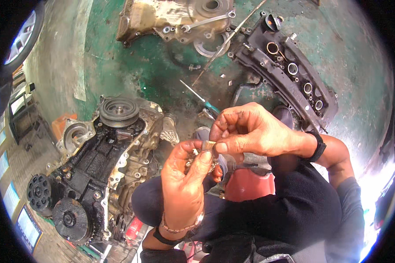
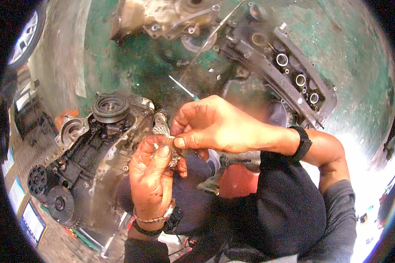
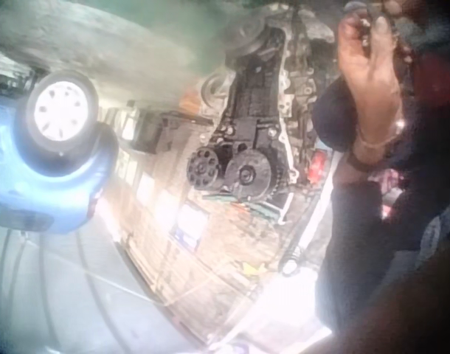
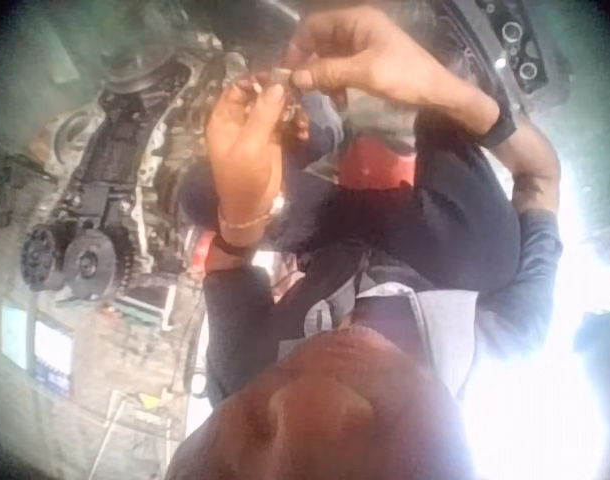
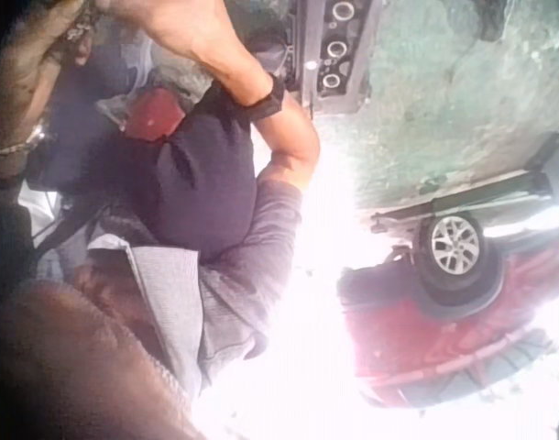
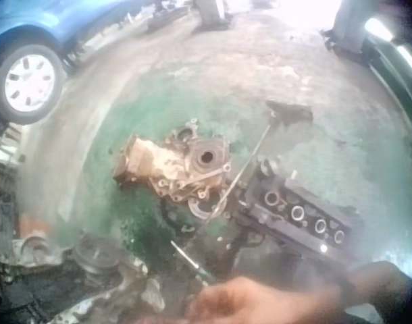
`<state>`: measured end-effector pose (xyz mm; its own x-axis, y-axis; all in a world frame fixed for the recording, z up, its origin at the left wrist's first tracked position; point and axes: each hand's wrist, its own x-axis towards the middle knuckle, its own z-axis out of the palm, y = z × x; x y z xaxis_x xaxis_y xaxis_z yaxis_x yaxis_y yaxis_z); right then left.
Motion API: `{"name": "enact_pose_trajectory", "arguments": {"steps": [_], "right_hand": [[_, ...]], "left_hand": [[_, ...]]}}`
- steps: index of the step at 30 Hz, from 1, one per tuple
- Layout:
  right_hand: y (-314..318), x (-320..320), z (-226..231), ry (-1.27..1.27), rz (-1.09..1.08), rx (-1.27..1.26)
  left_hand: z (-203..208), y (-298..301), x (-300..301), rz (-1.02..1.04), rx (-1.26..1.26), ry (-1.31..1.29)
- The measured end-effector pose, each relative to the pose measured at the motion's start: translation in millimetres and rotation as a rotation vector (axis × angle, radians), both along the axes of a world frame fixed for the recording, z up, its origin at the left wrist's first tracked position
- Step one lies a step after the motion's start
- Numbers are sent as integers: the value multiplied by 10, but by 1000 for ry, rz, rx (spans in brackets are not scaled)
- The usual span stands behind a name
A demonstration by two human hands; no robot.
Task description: The person sits on the floor and uses a screwdriver to pry and remove small metal components from a disassembled engine block. They handle several small parts, placing them on the floor beside the engine.
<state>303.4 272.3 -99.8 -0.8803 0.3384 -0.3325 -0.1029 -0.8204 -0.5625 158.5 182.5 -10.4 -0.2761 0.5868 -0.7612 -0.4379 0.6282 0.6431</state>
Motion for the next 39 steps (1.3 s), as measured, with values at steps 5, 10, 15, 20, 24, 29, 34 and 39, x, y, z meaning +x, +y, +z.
{"name": "enact_pose_trajectory", "arguments": {"steps": [5,10,15,20,24,29,34,39], "right_hand": [[-14,-11,-53,92,38,-24],[-47,-9,-112,118,40,-80],[-61,-19,-152,157,17,-72],[-84,-2,-143,207,-40,-23],[-95,-20,-148,161,-77,93],[-95,-48,-162,133,-49,72],[-50,-21,-130,58,-21,70],[-39,-9,-107,-18,16,56]], "left_hand": [[-4,11,-8,8,5,-9],[8,38,-4,12,-30,-32],[12,62,1,20,-71,-38],[6,68,-5,24,-94,-31],[-2,71,-24,-6,-128,-84],[-16,60,-15,18,-120,-134],[-1,53,-18,-39,-122,-157],[-12,40,-6,-58,-109,-189]]}}
